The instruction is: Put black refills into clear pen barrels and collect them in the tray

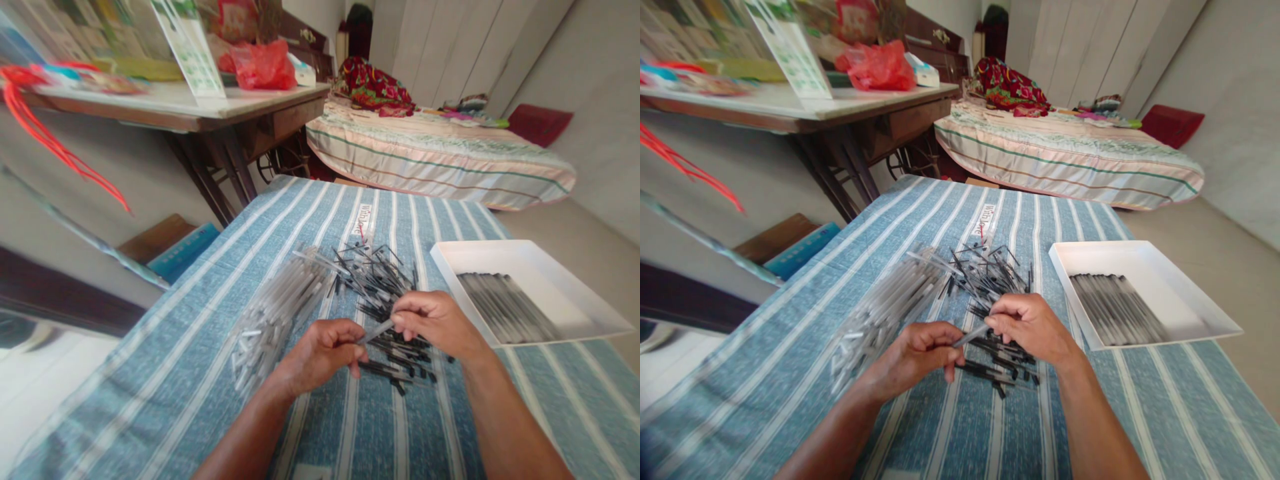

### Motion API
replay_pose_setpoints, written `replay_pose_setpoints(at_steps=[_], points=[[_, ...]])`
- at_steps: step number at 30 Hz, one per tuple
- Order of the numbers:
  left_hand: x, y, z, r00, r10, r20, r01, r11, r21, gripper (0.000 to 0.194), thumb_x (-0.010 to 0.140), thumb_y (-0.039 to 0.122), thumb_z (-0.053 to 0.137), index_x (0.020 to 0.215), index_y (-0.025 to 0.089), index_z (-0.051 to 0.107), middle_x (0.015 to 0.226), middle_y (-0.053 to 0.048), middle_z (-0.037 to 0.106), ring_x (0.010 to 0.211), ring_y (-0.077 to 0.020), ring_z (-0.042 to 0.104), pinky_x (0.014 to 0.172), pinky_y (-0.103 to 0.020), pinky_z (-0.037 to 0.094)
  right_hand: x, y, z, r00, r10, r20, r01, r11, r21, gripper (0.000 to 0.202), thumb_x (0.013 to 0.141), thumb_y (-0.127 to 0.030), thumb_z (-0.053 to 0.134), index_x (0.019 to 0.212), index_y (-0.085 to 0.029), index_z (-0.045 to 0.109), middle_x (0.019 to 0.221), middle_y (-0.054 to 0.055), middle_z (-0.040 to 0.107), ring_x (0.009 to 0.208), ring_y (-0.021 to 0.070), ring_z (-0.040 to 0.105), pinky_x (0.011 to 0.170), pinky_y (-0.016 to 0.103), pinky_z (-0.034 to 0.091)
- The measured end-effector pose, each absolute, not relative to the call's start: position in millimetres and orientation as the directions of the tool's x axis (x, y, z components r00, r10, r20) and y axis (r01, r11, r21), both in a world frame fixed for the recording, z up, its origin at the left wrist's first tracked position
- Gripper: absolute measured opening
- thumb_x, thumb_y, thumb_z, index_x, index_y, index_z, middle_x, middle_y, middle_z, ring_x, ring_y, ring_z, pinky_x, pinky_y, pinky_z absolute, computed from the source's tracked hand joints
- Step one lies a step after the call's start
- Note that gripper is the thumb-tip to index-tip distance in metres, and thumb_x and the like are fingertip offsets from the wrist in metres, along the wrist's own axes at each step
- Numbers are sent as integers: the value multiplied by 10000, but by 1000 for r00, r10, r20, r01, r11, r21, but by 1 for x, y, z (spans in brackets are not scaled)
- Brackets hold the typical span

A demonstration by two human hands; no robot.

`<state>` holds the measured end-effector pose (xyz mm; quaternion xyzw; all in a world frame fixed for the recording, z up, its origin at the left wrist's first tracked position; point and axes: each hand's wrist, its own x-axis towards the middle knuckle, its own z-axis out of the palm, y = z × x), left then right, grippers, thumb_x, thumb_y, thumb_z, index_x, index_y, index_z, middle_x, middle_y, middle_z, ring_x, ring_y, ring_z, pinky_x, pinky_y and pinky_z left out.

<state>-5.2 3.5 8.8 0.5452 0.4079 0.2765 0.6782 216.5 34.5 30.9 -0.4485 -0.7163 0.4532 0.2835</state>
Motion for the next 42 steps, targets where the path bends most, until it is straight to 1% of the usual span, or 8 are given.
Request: replay_pose_setpoints(at_steps=[7, 12, 17, 23, 29, 34, 39, 42], points=[[-4, 4, 10, 503, 826, -255, 38, 273, 961, 175, 745, 284, 630, 776, 113, 615, 685, -12, 642, 544, -103, 588, 558, -221, 433, 212, 37, 28, -393, 919, -29, 496, 185, -849, 406, 844, -433, 517, 550, -156, 559, 445, -18, 537, 400, 89, 508, 419, 192, 362], [-4, 3, 10, 503, 822, -265, 38, 286, 958, 168, 740, 274, 633, 782, 111, 619, 701, -24, 657, 547, -112, 599, 556, -227, 440, 212, 37, 29, -439, 898, -11, 429, 199, -881, 282, 817, -421, 560, 711, -163, 597, 588, -6, 612, 483, 105, 560, 471, 201, 416], [-3, 3, 9, 523, 804, -283, 38, 309, 950, 162, 730, 253, 633, 803, 109, 623, 700, -30, 664, 551, -117, 609, 546, -221, 438, 210, 36, 27, -383, 923, -33, 519, 185, -835, 428, 848, -450, 497, 527, -167, 514, 458, -20, 545, 393, 86, 494, 405, 191, 349], [-3, 4, 11, 500, 818, -283, 38, 306, 951, 141, 742, 244, 616, 781, 108, 610, 717, -31, 665, 552, -115, 615, 556, -225, 444, 216, 38, 27, -432, 901, -48, 449, 168, -877, 269, 814, -404, 563, 710, -159, 604, 584, -7, 612, 487, 97, 558, 469, 188, 412], [-3, 4, 9, 492, 823, -284, 30, 310, 950, 152, 714, 247, 648, 769, 111, 607, 685, -23, 662, 550, -116, 609, 554, -221, 435, 213, 38, 27, -399, 916, -48, 526, 186, -830, 442, 862, -438, 480, 516, -166, 517, 428, -27, 512, 389, 83, 480, 417, 192, 349], [-2, 4, 10, 442, 854, -276, 14, 301, 954, 157, 705, 249, 660, 758, 113, 603, 632, -16, 654, 535, -109, 590, 545, -217, 419, 214, 38, 27, -397, 917, -48, 472, 159, -867, 317, 831, -424, 534, 653, -165, 577, 541, -16, 579, 466, 96, 531, 450, 186, 384], [-2, 4, 10, 434, 858, -275, 20, 296, 955, 160, 699, 255, 671, 754, 120, 605, 627, -10, 650, 539, -113, 596, 551, -218, 420, 213, 38, 27, -388, 921, -33, 516, 187, -836, 435, 856, -448, 484, 526, -168, 521, 444, -26, 519, 401, 87, 487, 427, 195, 350], [-3, 4, 9, 431, 858, -280, 31, 296, 955, 159, 700, 254, 669, 759, 120, 607, 615, -12, 648, 542, -117, 597, 551, -219, 420, 213, 38, 27, -360, 933, -26, 497, 168, -851, 375, 834, -449, 519, 587, -168, 549, 490, -23, 552, 430, 91, 501, 439, 194, 369]])
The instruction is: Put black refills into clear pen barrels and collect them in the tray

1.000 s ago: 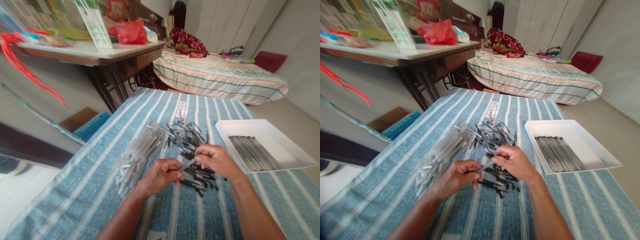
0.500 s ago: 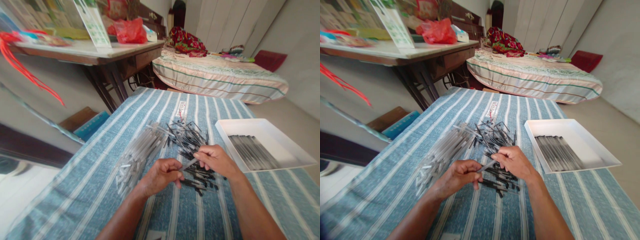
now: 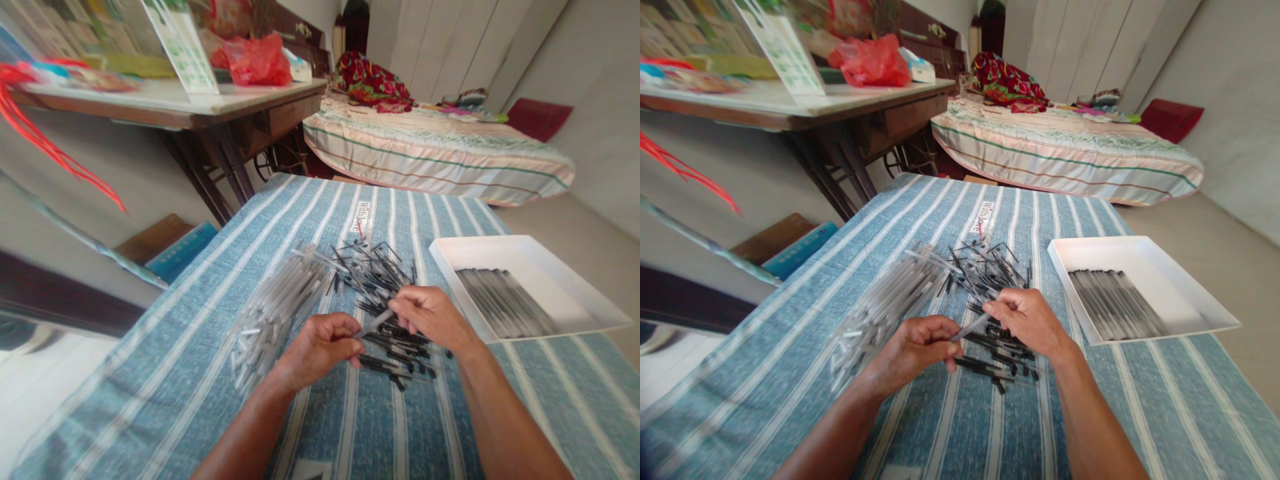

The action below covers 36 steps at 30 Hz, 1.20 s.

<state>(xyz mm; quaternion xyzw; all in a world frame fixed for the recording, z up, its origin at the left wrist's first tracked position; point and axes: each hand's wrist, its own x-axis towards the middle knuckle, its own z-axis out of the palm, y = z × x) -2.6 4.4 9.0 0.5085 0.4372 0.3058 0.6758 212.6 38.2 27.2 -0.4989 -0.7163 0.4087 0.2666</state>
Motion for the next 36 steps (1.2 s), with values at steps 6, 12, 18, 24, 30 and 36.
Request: replay_pose_setpoints(at_steps=[6, 12, 18, 24, 30, 36], points=[[-1, 5, 10, 435, 856, -278, 50, 285, 957, 129, 699, 224, 661, 741, 118, 602, 582, 5, 630, 525, -104, 572, 539, -209, 395, 212, 38, 27, -373, 928, -20, 531, 196, -824, 436, 849, -450, 493, 516, -170, 511, 442, -25, 511, 399, 84, 474, 416, 193, 339], [-1, 5, 10, 424, 865, -268, 68, 265, 962, 108, 700, 221, 651, 719, 128, 600, 556, 21, 607, 518, -99, 556, 530, -207, 371, 211, 38, 27, -396, 918, -17, 504, 202, -840, 340, 816, -431, 549, 597, -170, 550, 500, -30, 547, 439, 88, 497, 433, 190, 352], [-1, 5, 7, 420, 866, -273, 66, 271, 960, 101, 697, 210, 650, 730, 128, 599, 569, 16, 618, 522, -101, 558, 535, -208, 378, 211, 37, 29, -369, 928, -43, 533, 173, -828, 437, 859, -463, 466, 537, -173, 521, 449, -31, 511, 407, 85, 466, 425, 199, 334], [0, 5, 8, 431, 860, -272, 80, 264, 961, 114, 699, 214, 649, 744, 123, 596, 572, 12, 622, 527, -100, 548, 539, -210, 377, 211, 37, 29, -382, 921, -72, 566, 172, -807, 453, 850, -458, 483, 501, -171, 505, 437, -24, 510, 394, 83, 461, 427, 201, 334], [0, 5, 6, 429, 862, -269, 68, 266, 962, 111, 697, 212, 648, 742, 123, 596, 569, 14, 619, 524, -98, 542, 532, -207, 374, 212, 37, 29, -403, 912, -81, 511, 151, -846, 370, 850, -425, 500, 581, -172, 533, 481, -26, 557, 402, 84, 498, 420, 188, 348], [0, 6, 4, 423, 866, -266, 103, 246, 964, 89, 705, 186, 625, 757, 120, 598, 576, 15, 617, 532, -94, 538, 531, -200, 366, 210, 38, 26, -342, 935, -99, 561, 119, -819, 482, 868, -459, 451, 481, -175, 481, 406, -22, 508, 346, 73, 447, 393, 185, 332]])
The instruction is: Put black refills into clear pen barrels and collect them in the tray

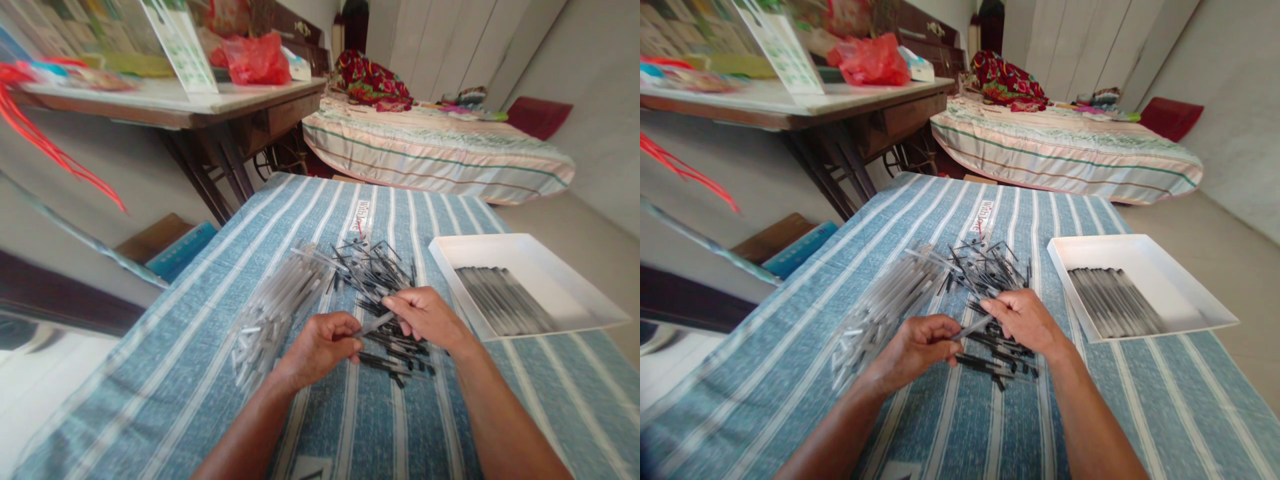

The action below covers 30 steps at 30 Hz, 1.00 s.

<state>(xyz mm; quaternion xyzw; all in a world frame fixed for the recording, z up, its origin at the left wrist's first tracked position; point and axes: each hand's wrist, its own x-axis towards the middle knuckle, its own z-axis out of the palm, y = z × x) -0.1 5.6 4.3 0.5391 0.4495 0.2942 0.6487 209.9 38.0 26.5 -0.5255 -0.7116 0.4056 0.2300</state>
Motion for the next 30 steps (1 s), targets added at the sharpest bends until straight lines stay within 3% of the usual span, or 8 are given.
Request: replay_pose_setpoints(at_steps=[6, 13, 19, 25, 30], points=[[0, 6, 5, 403, 882, -244, 117, 215, 970, 66, 710, 174, 595, 746, 120, 587, 569, 25, 597, 532, -94, 541, 526, -196, 367, 212, 37, 28, -377, 921, -99, 490, 107, -865, 312, 832, -392, 527, 608, -175, 525, 486, -31, 570, 384, 75, 496, 397, 166, 350], [1, 5, -2, 348, 920, -182, 223, 108, 969, 52, 715, 133, 547, 752, 133, 583, 587, 25, 585, 558, -116, 555, 537, -211, 388, 206, 38, 23, -297, 941, -160, 579, 44, -814, 481, 858, -467, 453, 471, -180, 450, 386, -24, 499, 316, 65, 419, 363, 176, 315], [0, 5, -3, 346, 925, -158, 276, 60, 959, 74, 723, 126, 528, 773, 146, 578, 609, 24, 583, 575, -126, 570, 544, -215, 399, 210, 39, 23, -348, 928, -134, 489, 57, -870, 292, 818, -409, 541, 639, -179, 523, 496, -34, 569, 377, 74, 490, 382, 163, 345], [-1, 5, -4, 351, 930, -107, 357, -28, 934, 73, 742, 138, 522, 782, 155, 581, 618, 29, 576, 593, -122, 575, 558, -210, 398, 206, 38, 23, -298, 940, -167, 556, 29, -831, 459, 859, -453, 457, 492, -177, 455, 396, -29, 504, 314, 62, 434, 357, 167, 313], [-2, 5, -6, 338, 938, -72, 408, -77, 910, 90, 752, 139, 515, 803, 156, 587, 632, 31, 581, 603, -114, 562, 558, -203, 381, 208, 38, 24, -327, 937, -125, 527, 71, -847, 363, 834, -411, 517, 559, -175, 507, 449, -35, 551, 350, 64, 474, 379, 160, 337]])
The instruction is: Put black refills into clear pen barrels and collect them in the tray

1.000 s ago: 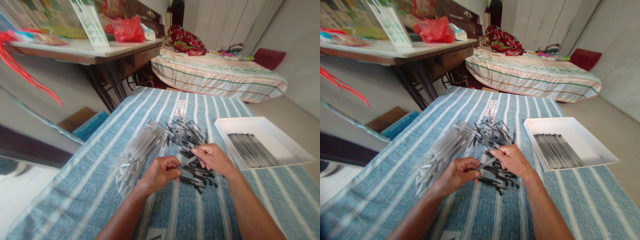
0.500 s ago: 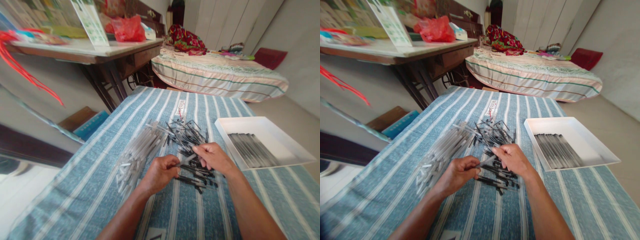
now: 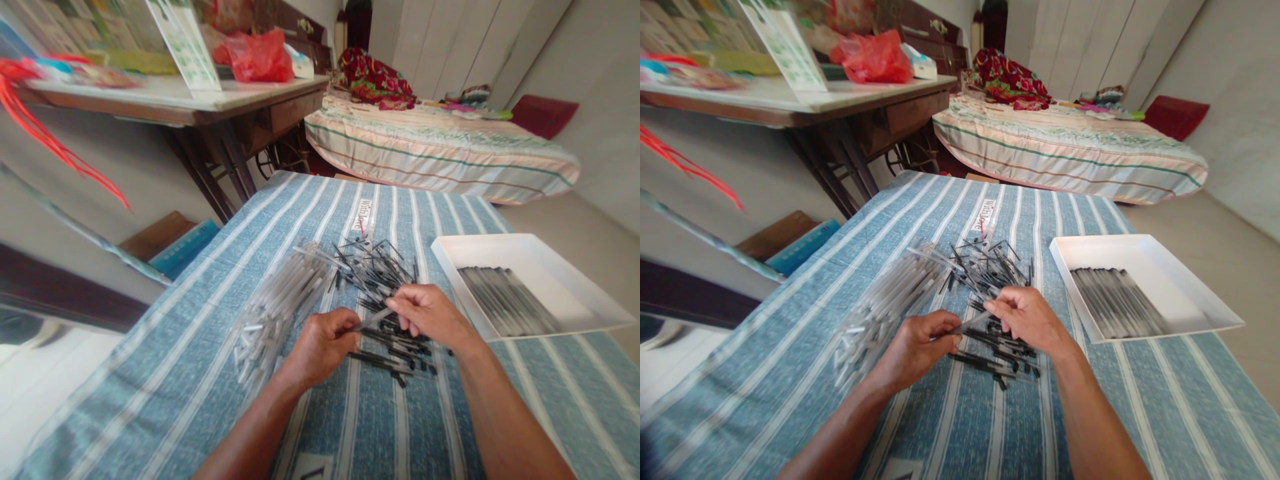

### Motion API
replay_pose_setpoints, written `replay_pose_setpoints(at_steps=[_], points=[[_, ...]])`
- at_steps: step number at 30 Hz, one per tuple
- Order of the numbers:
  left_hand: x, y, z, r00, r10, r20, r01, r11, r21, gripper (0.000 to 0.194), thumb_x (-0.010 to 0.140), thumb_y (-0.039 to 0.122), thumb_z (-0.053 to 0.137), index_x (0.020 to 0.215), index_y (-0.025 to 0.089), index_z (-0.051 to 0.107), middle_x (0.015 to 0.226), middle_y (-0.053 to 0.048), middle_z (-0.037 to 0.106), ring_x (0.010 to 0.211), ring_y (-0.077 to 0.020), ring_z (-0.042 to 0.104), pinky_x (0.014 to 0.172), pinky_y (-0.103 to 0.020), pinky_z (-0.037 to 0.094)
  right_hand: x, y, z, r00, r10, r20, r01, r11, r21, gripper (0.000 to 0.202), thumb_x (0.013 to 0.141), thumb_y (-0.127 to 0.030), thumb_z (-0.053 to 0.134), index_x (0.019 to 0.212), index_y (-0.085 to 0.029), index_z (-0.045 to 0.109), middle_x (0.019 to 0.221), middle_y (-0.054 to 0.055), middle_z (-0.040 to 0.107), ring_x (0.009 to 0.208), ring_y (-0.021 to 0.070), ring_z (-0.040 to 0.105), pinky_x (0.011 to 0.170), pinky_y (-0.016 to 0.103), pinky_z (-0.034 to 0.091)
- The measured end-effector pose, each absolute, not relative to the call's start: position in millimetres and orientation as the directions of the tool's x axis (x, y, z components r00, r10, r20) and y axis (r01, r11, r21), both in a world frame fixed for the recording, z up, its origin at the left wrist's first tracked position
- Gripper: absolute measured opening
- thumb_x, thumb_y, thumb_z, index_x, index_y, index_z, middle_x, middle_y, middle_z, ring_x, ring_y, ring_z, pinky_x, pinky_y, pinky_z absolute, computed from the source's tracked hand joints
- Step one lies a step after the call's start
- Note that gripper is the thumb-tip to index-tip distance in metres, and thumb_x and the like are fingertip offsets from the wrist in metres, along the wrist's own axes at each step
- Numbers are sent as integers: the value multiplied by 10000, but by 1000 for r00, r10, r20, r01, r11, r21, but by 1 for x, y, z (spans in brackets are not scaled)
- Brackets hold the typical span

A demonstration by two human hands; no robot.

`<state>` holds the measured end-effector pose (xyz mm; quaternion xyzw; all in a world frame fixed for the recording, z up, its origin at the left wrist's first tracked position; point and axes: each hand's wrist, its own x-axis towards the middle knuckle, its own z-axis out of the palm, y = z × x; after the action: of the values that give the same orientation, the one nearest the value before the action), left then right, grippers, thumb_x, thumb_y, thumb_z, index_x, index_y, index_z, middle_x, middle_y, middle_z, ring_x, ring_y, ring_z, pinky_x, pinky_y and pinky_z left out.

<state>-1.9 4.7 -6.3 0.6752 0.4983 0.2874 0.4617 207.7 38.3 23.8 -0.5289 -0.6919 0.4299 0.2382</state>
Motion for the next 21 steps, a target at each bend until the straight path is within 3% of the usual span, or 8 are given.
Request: replay_pose_setpoints(at_steps=[7, 14, 21], points=[[-1, 4, -2, 335, 941, -35, 455, -129, 881, 96, 751, 140, 518, 794, 150, 603, 632, 33, 563, 598, -101, 509, 560, -203, 358, 204, 38, 20, -286, 942, -178, 573, 18, -820, 444, 845, -442, 481, 484, -183, 451, 383, -38, 500, 304, 64, 429, 343, 164, 308], [-1, 7, 0, 406, 897, -175, 296, 52, 954, 221, 703, 184, 597, 917, 133, 597, 646, 38, 525, 595, -100, 482, 553, -203, 366, 208, 40, 19, -241, 959, -151, 541, 4, -841, 456, 843, -440, 485, 472, -177, 463, 365, -38, 506, 276, 54, 409, 326, 157, 289], [-9, 9, 10, 503, 822, -266, 242, 161, 957, 156, 739, 250, 579, 787, 117, 647, 613, 11, 572, 560, -102, 506, 527, -200, 376, 217, 41, 19, -200, 970, -140, 483, -26, -875, 465, 831, -469, 503, 473, -175, 467, 355, -36, 506, 265, 52, 399, 317, 159, 289]])
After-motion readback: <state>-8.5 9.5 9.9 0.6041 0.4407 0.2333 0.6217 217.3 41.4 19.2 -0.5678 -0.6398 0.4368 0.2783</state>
